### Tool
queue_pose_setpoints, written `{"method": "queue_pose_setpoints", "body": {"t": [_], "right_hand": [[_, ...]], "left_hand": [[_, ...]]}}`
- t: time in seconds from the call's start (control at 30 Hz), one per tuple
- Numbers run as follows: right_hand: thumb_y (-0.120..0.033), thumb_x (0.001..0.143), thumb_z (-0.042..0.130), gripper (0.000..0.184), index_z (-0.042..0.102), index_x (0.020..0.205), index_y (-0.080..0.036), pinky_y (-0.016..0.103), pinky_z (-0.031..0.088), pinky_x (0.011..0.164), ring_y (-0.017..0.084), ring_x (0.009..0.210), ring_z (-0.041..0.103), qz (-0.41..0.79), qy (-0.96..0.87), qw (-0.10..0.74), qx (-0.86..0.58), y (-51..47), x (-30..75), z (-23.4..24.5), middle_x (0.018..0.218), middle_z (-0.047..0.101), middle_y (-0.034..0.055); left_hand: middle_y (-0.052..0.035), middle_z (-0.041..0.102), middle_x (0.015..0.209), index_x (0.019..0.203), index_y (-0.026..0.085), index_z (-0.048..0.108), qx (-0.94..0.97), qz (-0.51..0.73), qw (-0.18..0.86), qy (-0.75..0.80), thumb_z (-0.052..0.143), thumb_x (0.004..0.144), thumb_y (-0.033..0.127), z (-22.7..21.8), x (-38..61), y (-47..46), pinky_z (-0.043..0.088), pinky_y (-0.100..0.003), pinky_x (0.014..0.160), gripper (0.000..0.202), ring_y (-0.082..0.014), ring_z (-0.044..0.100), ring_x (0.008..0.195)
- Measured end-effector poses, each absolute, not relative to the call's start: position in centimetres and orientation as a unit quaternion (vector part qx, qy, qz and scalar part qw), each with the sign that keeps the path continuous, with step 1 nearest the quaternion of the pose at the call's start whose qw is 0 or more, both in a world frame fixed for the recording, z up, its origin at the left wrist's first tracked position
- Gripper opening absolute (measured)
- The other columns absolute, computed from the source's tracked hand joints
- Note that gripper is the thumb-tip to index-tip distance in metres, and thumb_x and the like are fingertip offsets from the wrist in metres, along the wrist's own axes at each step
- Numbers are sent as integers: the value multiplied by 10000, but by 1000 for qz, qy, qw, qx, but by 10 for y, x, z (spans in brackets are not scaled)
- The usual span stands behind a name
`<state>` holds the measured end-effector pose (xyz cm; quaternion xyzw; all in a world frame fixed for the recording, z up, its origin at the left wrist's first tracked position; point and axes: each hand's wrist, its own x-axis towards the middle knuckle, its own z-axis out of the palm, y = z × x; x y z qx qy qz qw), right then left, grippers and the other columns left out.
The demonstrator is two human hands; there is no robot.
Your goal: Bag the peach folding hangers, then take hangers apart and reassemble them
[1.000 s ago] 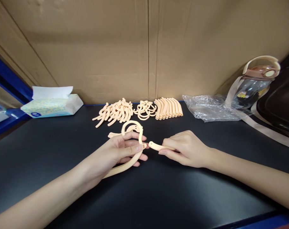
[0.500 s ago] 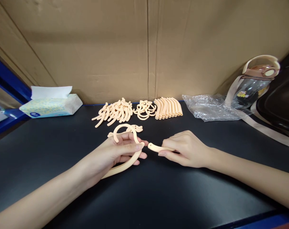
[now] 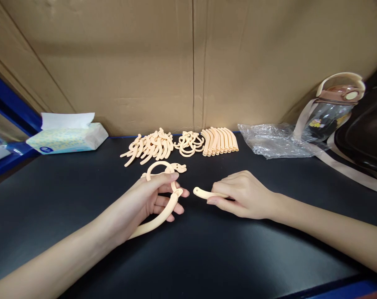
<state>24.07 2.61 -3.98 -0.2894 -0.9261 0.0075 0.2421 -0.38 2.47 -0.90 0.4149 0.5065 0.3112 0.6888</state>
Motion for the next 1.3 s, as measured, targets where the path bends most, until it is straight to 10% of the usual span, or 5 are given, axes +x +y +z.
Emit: {"method": "queue_pose_setpoints", "body": {"t": [0.17,0.47,0.67,0.9,1.3], "right_hand": [[-369,1012,434,397,518,671,-183,252,234,495,81,484,398,7,-926,243,-288,25,242,-40,550,467,-52],[-436,983,484,359,545,735,-184,243,259,484,88,482,456,2,-922,256,-290,24,241,-40,563,531,-45],[-302,951,545,265,553,1171,-153,194,350,488,76,473,509,31,-900,299,-315,21,240,-38,664,634,-56],[-196,926,454,401,532,1319,-192,239,326,461,93,493,499,-50,-934,296,-193,8,234,-37,711,637,-49],[-384,998,405,436,537,1381,-223,279,315,472,115,507,525,-107,-969,139,-171,0,227,-35,759,651,-9]], "left_hand": [[-54,692,1160,1190,261,645,450,335,673,482,702,869,355,-9,-4,22,628,-253,665,339,-171,717,825],[-40,627,1276,1048,217,653,484,306,681,456,726,857,235,-11,-5,27,643,-240,686,205,-158,705,904],[4,674,821,910,197,519,546,212,724,364,718,864,260,-12,-2,29,582,-181,445,214,-122,678,631],[21,641,798,894,191,502,538,201,738,354,819,751,302,-21,7,21,533,-168,338,364,-169,709,614],[16,661,702,896,146,690,559,193,712,378,735,830,407,-13,8,20,548,-167,551,273,-83,627,581]]}}
